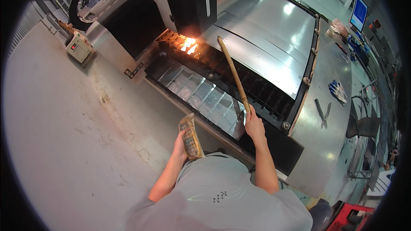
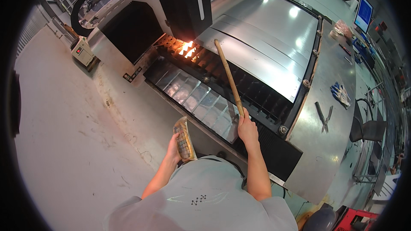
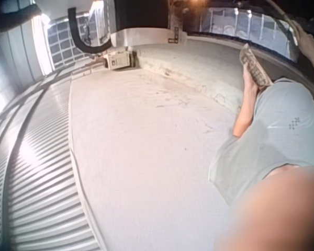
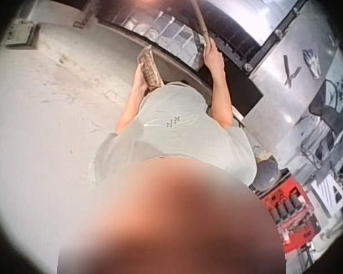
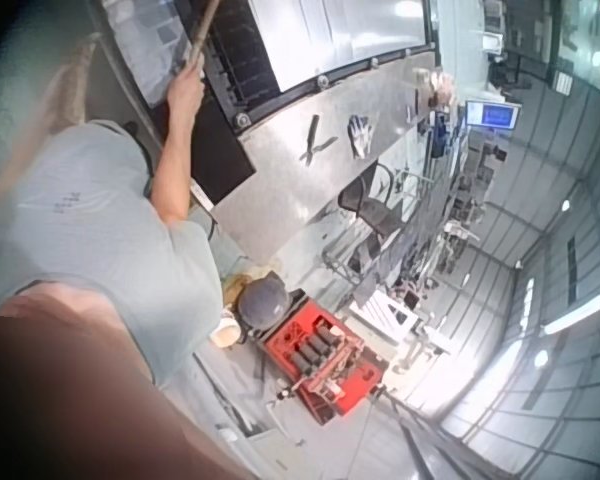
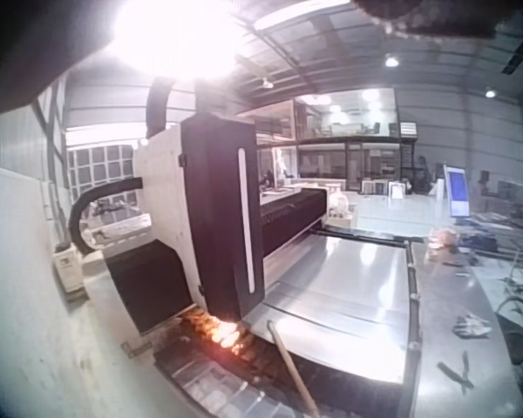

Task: The person operates a laser cutting machine using a handheld remote and a wooden stick. They position metal sheets on the machine bed, initiate the cutting process, and use the stick to guide or adjust the material during operation.

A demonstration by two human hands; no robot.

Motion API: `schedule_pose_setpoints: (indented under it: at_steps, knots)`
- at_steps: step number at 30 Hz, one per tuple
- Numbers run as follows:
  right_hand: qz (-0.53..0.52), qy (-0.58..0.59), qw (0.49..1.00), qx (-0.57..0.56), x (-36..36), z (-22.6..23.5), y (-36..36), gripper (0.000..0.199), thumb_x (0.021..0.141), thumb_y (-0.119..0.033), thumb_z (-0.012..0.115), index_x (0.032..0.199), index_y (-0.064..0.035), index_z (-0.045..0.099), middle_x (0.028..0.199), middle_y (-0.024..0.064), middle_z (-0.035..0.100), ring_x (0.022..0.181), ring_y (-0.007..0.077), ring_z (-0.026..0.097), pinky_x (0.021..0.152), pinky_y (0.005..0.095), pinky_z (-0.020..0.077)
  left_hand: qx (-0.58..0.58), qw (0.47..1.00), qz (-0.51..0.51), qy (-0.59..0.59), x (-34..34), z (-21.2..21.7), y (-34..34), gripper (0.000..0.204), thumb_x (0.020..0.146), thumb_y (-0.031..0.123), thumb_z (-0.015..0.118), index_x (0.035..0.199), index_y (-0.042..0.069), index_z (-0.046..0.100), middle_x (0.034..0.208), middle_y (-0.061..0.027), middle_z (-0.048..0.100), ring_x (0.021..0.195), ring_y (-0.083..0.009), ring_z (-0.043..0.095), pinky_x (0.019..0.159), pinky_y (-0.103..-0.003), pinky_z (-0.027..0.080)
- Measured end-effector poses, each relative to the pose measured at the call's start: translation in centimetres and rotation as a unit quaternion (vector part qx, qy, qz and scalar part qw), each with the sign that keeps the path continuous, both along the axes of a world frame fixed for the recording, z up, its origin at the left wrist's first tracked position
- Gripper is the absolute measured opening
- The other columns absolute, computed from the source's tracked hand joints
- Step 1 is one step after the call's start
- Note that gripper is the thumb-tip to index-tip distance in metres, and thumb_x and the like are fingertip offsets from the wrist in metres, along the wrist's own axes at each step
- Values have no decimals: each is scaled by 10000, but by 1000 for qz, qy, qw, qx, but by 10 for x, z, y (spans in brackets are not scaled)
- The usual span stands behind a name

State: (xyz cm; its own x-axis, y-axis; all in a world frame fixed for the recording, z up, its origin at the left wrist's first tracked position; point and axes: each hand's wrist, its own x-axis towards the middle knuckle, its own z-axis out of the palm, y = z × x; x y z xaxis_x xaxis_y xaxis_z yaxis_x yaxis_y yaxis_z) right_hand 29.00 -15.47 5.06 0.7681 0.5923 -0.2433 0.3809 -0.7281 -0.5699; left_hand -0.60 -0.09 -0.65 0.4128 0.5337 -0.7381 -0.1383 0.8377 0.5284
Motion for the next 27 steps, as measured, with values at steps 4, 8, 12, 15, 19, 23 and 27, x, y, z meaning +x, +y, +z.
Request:
schedule_pose_setpoints:
  at_steps: [4,8,12,15,19,23,27]
  knots:
    - [1,4,1000,3,0,3,0,489,1110,-365,390,1578,-225,373,1027,344,718,981,572,674,888,650,541,11,1000,5,-6,-1,-1,-1,336,1060,391,487,1249,155,633,1024,-43,713,901,-208,687,811,-430,586]
    - [6,-2,1000,3,-1,4,0,499,1108,-360,392,1585,-218,363,1027,347,718,985,574,674,889,650,543,10,1000,17,1,-2,1,-2,366,1062,362,516,1312,138,661,1066,-52,712,924,-210,693,828,-432,591]
    - [8,0,1000,5,-1,4,-1,496,1109,-359,386,1584,-221,363,1036,350,716,989,574,674,899,647,542,5,1000,11,6,-1,7,-3,336,1062,393,484,1260,166,630,1020,-35,711,895,-202,686,800,-431,584]
    - [8,0,1000,4,0,5,0,493,1109,-362,381,1582,-223,364,1046,349,717,995,575,672,904,648,540,12,1000,9,13,0,10,-4,337,1062,395,483,1259,165,630,1015,-35,709,896,-202,685,801,-431,582]
    - [8,4,1000,-2,0,5,0,494,1109,-371,377,1582,-227,364,1059,346,717,1005,577,669,911,649,538,10,1000,12,1,-2,9,-3,338,1062,398,481,1259,166,628,1012,-34,708,894,-202,684,797,-428,581]
    - [8,-4,1000,1,-1,3,0,495,1109,-379,378,1581,-234,364,1065,348,715,1012,577,668,916,647,537,7,1000,10,8,-5,4,-1,341,1062,404,479,1261,169,627,1015,-30,708,896,-202,683,796,-426,581]
    - [4,2,1000,-3,0,1,0,493,1109,-383,380,1580,-239,363,1062,347,715,1015,574,669,916,645,538,8,1000,7,0,-6,2,-1,343,1061,408,480,1265,174,627,1020,-27,708,902,-204,683,800,-428,580]
